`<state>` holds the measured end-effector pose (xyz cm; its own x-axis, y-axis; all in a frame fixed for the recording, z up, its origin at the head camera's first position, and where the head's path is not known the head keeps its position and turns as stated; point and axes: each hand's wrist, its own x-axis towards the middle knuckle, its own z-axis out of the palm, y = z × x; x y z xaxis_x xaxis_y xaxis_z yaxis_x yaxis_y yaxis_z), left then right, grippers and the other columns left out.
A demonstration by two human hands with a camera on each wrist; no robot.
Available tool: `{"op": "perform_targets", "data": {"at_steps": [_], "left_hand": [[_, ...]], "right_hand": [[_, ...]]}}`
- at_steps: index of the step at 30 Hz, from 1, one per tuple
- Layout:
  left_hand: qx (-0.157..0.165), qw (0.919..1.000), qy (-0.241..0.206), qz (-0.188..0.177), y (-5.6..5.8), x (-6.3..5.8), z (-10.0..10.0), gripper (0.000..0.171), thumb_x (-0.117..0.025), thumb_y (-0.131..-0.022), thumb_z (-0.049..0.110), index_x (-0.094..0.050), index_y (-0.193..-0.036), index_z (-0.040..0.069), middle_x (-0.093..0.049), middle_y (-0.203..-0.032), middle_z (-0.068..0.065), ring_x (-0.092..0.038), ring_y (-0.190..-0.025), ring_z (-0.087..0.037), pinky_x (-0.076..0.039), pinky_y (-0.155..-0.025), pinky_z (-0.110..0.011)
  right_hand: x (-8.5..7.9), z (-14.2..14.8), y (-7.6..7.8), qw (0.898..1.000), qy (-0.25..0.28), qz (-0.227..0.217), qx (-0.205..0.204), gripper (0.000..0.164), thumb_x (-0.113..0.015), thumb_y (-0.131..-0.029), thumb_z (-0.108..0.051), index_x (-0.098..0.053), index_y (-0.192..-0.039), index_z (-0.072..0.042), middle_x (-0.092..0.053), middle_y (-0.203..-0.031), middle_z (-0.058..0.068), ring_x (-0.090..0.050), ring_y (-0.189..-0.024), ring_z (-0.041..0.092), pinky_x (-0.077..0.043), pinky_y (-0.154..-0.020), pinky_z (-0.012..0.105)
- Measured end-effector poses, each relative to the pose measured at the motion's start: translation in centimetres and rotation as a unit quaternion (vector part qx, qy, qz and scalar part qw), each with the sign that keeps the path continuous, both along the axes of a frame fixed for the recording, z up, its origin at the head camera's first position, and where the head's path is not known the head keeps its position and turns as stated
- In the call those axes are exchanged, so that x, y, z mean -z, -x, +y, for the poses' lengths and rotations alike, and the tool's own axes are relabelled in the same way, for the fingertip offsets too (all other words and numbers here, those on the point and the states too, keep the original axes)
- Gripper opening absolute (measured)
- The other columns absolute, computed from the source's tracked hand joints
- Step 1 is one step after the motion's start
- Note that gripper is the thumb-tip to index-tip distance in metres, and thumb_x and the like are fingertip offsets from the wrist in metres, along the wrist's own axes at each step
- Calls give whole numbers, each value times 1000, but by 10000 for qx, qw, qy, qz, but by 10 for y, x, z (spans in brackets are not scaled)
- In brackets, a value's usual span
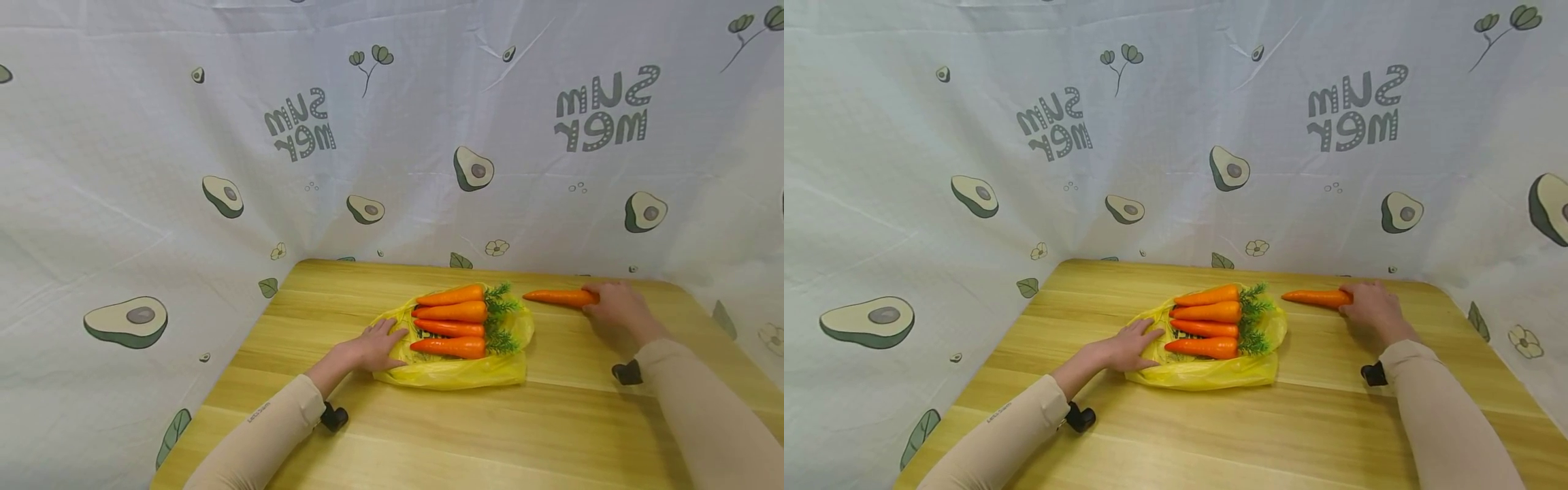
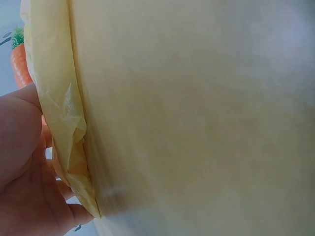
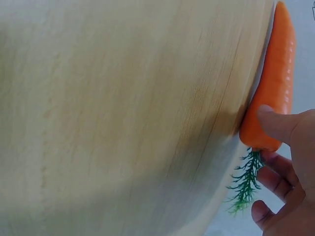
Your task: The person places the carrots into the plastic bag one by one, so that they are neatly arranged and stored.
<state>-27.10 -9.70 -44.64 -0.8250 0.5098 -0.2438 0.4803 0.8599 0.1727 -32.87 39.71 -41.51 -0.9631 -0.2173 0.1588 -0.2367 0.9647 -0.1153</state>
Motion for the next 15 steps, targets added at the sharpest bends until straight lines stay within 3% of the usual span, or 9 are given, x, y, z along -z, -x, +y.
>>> {"op": "perform_targets", "data": {"at_steps": [2, 6, 15], "left_hand": [[-5, 10000, 3, -1, 0, 1, 0, 72, -58, -99, 52, -31, -158, 20, -18, -167, -15, -16, -155, -36, -24, -122, -56], [-15, 10000, 35, 0, 0, 1, 0, 73, -57, -99, 53, -30, -159, 21, -17, -167, -15, -15, -155, -35, -24, -122, -55], [4, 10000, 62, 36, 0, 0, 0, 73, -57, -99, 53, -31, -159, 20, -18, -167, -15, -17, -154, -36, -25, -122, -55]], "right_hand": [[10, 25, 18, 9983, -30, -551, -158, 60, -67, -94, -32, -53, -138, 5, -58, -126, 39, -46, -107, 62, -44, -85, 69], [19, 31, 27, 9986, -140, -503, -30, 59, -70, -90, -29, -55, -134, 7, -60, -123, 39, -51, -102, 58, -47, -77, 67], [16, 24, 22, 9991, -228, -347, 5, 55, -72, -89, -24, -58, -131, 8, -61, -117, 40, -51, -100, 58, -47, -77, 68]]}}
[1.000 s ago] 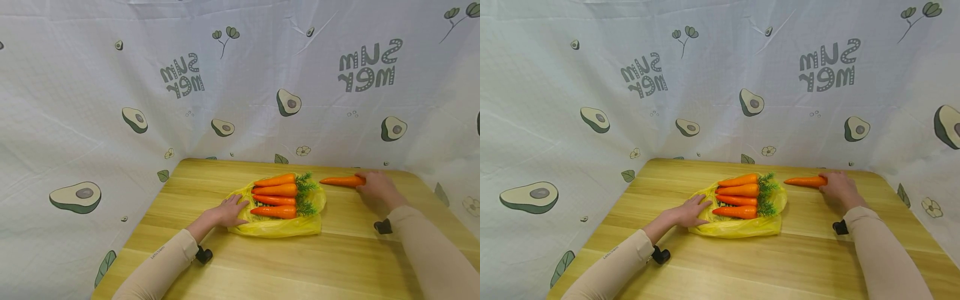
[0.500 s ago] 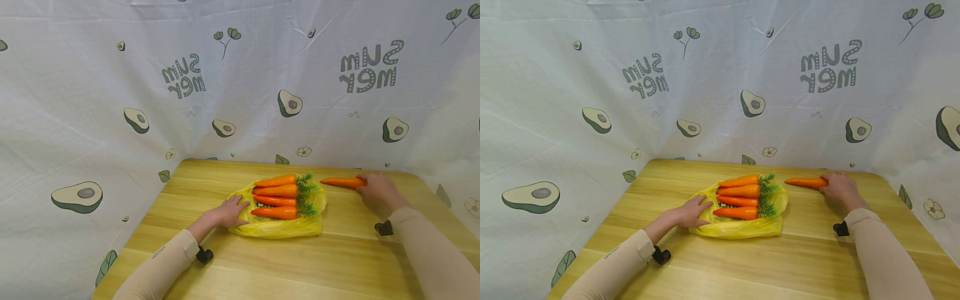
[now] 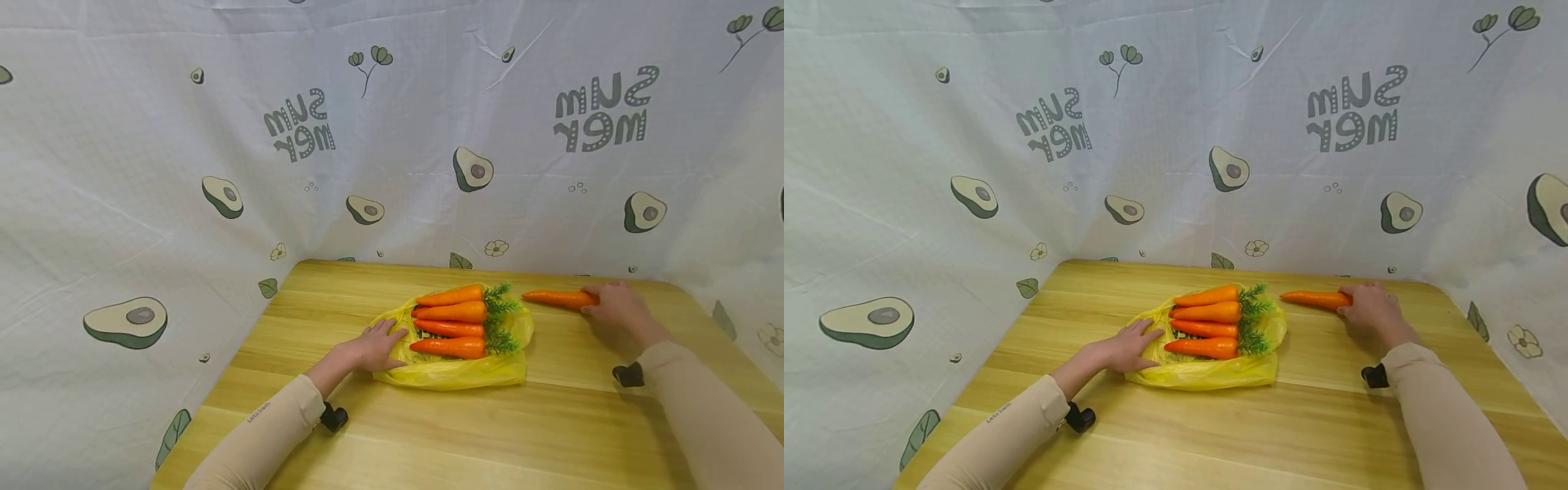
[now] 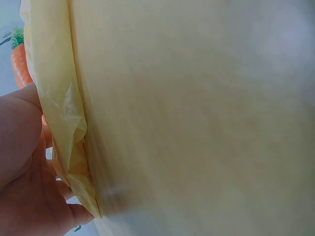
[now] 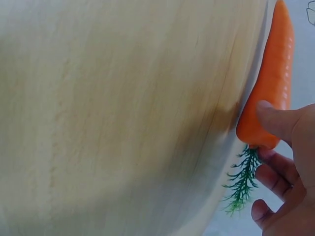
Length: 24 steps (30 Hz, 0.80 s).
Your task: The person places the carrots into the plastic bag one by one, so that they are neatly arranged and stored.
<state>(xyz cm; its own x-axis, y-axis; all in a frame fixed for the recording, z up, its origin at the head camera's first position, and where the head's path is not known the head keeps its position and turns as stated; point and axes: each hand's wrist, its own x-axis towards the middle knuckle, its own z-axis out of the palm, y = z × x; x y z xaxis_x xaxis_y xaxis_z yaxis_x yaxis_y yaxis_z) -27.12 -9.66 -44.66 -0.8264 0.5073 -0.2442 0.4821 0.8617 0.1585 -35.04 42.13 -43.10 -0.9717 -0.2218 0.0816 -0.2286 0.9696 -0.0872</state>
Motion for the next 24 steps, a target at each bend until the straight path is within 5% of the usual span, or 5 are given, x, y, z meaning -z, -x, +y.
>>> {"op": "perform_targets", "data": {"at_steps": [14, 24], "left_hand": [[-29, 10000, -17, -17, -1, 0, 0, 73, -57, -99, 53, -30, -159, 21, -18, -167, -14, -17, -154, -36, -23, -122, -55], [8, 10000, -28, 19, -1, -1, 0, 73, -57, -99, 52, -31, -158, 19, -19, -166, -16, -18, -154, -37, -24, -122, -55]], "right_hand": [[-7, -1, 0, 9999, 70, -51, -87, 55, -73, -87, -26, -60, -129, 6, -65, -93, 24, -54, -87, 46, -47, -72, 59], [-22, -7, -7, 9999, -12, 20, -145, 58, -73, -87, -28, -60, -130, 7, -65, -98, 29, -56, -84, 42, -48, -71, 55]]}}
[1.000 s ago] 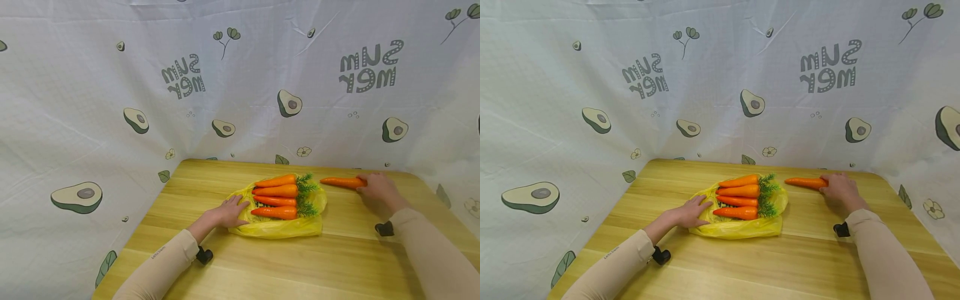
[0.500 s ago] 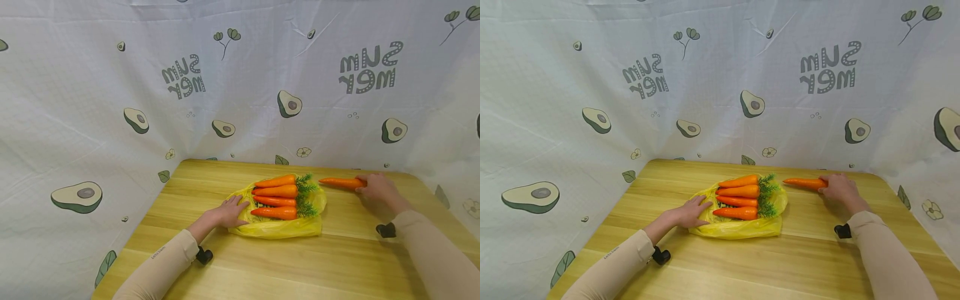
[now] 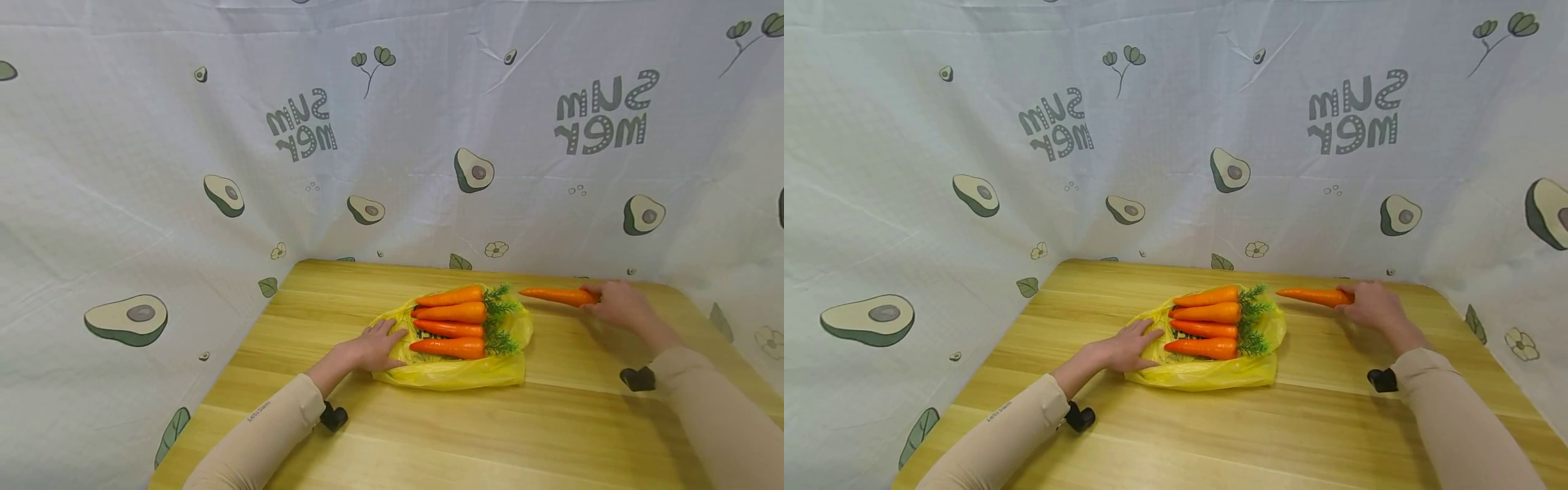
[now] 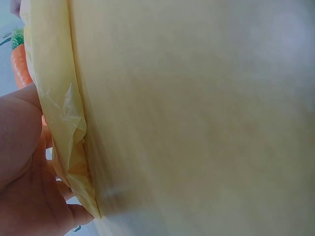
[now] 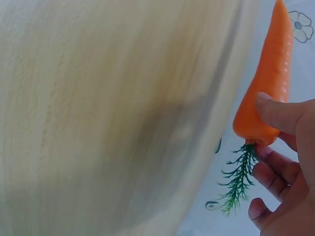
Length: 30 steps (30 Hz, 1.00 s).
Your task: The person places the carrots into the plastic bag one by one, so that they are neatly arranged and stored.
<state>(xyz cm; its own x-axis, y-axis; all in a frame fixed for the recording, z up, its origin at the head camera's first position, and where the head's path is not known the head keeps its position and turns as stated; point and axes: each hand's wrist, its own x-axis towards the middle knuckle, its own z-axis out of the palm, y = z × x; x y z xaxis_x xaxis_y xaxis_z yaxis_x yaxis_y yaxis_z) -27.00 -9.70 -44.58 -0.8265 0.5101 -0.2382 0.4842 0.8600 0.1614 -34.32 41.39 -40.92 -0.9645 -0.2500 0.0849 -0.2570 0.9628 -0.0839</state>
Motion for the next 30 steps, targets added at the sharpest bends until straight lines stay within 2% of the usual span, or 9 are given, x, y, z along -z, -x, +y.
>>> {"op": "perform_targets", "data": {"at_steps": [6, 10, 16, 21, 24, 30], "left_hand": [[-18, 10000, 22, 5, 0, 1, 0, 73, -57, -99, 52, -31, -159, 20, -18, -167, -16, -18, -154, -37, -24, -122, -55], [-26, 10000, 27, 28, 2, 3, 0, 73, -58, -99, 53, -32, -158, 20, -19, -167, -15, -19, -154, -37, -25, -122, -56], [-4, 10000, -10, 50, 3, 4, -1, 73, -58, -98, 53, -33, -158, 20, -20, -166, -16, -19, -154, -37, -25, -121, -56], [19, 10000, -7, 23, 3, 4, 0, 72, -57, -99, 52, -32, -158, 20, -19, -167, -16, -18, -154, -37, -25, -121, -56], [17, 10000, 0, 39, 2, 3, 0, 73, -57, -99, 53, -32, -158, 20, -19, -166, -16, -18, -154, -37, -25, -121, -56], [12, 10000, 20, 39, 2, 3, -1, 73, -57, -99, 54, -32, -158, 20, -19, -166, -15, -18, -154, -37, -25, -121, -55]], "right_hand": [[-8, -7, -4, 9999, 72, 86, -63, 58, -75, -87, -28, -60, -131, 7, -64, -91, 21, -51, -76, 31, -45, -66, 44], [-13, -11, -7, 9998, 90, 147, -136, 60, -76, -87, -29, -60, -131, 7, -65, -91, 20, -50, -74, 29, -44, -64, 42], [-18, -16, -11, 9996, 124, 219, -154, 58, -76, -87, -30, -61, -130, 7, -67, -102, 29, -52, -75, 29, -46, -65, 43], [-22, -22, -14, 9995, 218, 211, -117, 56, -76, -88, -28, -62, -129, 8, -68, -101, 27, -52, -76, 29, -45, -66, 41], [-26, -25, -16, 9995, 247, 198, -82, 57, -75, -89, -29, -61, -130, 8, -68, -103, 29, -54, -79, 32, -46, -69, 45], [-37, -31, -23, 9994, 102, 284, -145, 57, -74, -89, -30, -61, -130, 7, -65, -113, 35, -58, -94, 46, -46, -77, 59]]}}
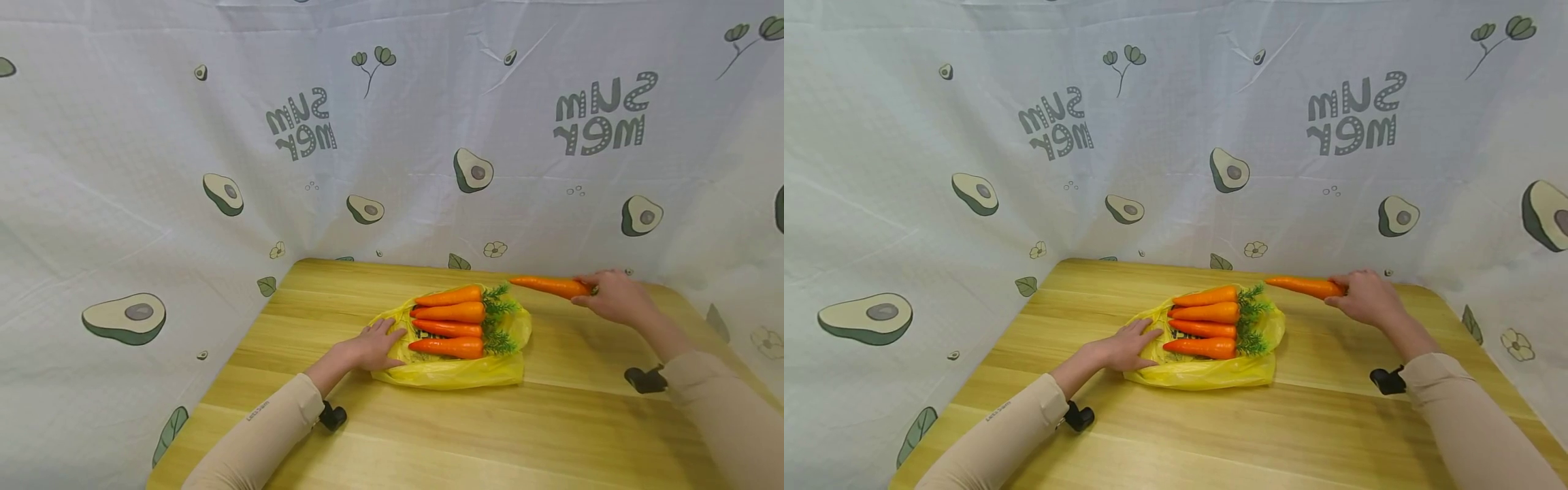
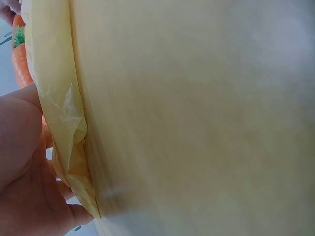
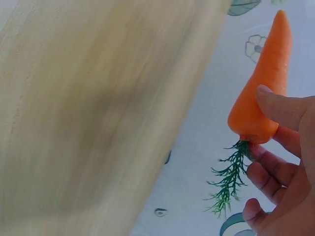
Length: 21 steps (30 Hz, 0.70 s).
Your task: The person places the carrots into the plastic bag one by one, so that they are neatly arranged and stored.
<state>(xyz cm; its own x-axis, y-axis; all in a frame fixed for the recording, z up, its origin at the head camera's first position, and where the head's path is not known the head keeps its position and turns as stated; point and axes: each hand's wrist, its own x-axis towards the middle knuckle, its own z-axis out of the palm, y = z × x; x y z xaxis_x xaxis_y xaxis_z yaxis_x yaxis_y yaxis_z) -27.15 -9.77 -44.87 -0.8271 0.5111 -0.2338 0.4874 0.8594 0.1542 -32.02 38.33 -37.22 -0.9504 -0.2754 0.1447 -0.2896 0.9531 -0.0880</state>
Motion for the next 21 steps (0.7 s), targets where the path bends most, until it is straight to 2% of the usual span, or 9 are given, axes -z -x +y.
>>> {"op": "perform_targets", "data": {"at_steps": [9, 15, 21], "left_hand": [[-13, 10000, -40, -35, -1, -2, 0, 73, -57, -99, 53, -32, -158, 19, -19, -166, -16, -18, -154, -37, -24, -122, -55], [6, 10000, -77, -21, -2, -3, 0, 73, -58, -99, 52, -32, -158, 18, -19, -166, -17, -18, -154, -38, -24, -122, -56], [-5, 10000, -81, -35, -3, -4, 0, 73, -58, -99, 52, -32, -158, 18, -19, -166, -17, -19, -154, -38, -24, -122, -56]], "right_hand": [[-14, -12, -9, 9997, 1, 194, -126, 55, -75, -89, -30, -64, -128, 6, -67, -114, 33, -57, -100, 48, -45, -84, 63], [-24, -22, -17, 9990, 30, 364, -243, 54, -77, -88, -33, -66, -127, 3, -67, -113, 31, -57, -98, 44, -47, -80, 58], [-32, -33, -23, 9990, 21, 366, -256, 54, -77, -88, -35, -66, -129, 0, -65, -118, 33, -55, -104, 48, -47, -83, 62]]}}
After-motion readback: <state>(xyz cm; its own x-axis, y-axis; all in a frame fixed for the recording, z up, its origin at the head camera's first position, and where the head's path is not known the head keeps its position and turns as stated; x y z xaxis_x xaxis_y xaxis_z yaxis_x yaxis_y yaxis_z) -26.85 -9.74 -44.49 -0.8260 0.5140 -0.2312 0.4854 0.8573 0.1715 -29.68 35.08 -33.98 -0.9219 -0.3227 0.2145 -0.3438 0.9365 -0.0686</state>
